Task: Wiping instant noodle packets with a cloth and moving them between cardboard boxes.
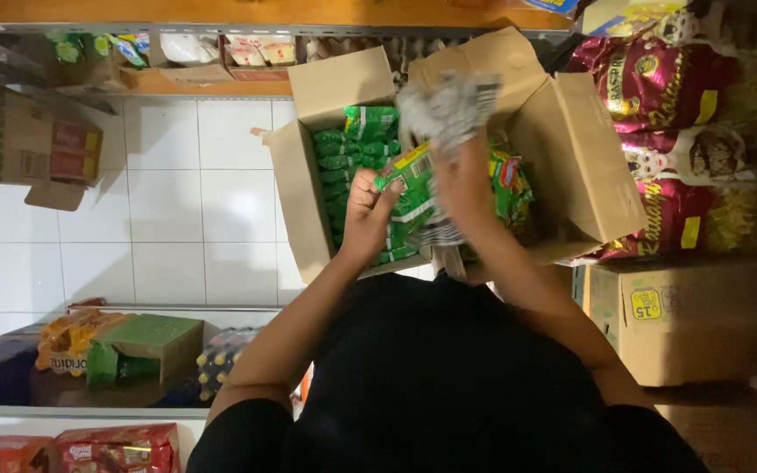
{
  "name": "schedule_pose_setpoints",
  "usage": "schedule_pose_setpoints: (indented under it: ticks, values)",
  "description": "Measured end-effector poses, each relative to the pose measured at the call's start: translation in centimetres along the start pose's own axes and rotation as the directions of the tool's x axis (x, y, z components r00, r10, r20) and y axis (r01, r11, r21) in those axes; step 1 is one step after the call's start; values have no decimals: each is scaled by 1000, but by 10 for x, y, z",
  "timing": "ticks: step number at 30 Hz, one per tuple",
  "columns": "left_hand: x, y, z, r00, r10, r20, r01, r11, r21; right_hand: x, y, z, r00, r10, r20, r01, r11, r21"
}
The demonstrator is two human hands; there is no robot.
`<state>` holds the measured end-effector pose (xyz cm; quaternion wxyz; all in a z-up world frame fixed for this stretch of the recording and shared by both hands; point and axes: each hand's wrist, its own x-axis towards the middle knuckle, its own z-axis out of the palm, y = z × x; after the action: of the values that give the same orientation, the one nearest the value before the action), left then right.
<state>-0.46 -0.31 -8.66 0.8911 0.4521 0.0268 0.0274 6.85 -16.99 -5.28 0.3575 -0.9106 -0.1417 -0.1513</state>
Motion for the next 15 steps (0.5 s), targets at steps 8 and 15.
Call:
schedule_pose_setpoints:
  ticks: [8, 15]
  values:
    - [16, 22, 1, 999, 16, -48, -10, 994, 112, 7, 22, -48, 716, 357, 599, -693, 464, 551]
    - [13, -20, -11, 840, -200, 504, 540, 223, -811, -27, -60, -54, 981, 115, 153, -157, 942, 298]
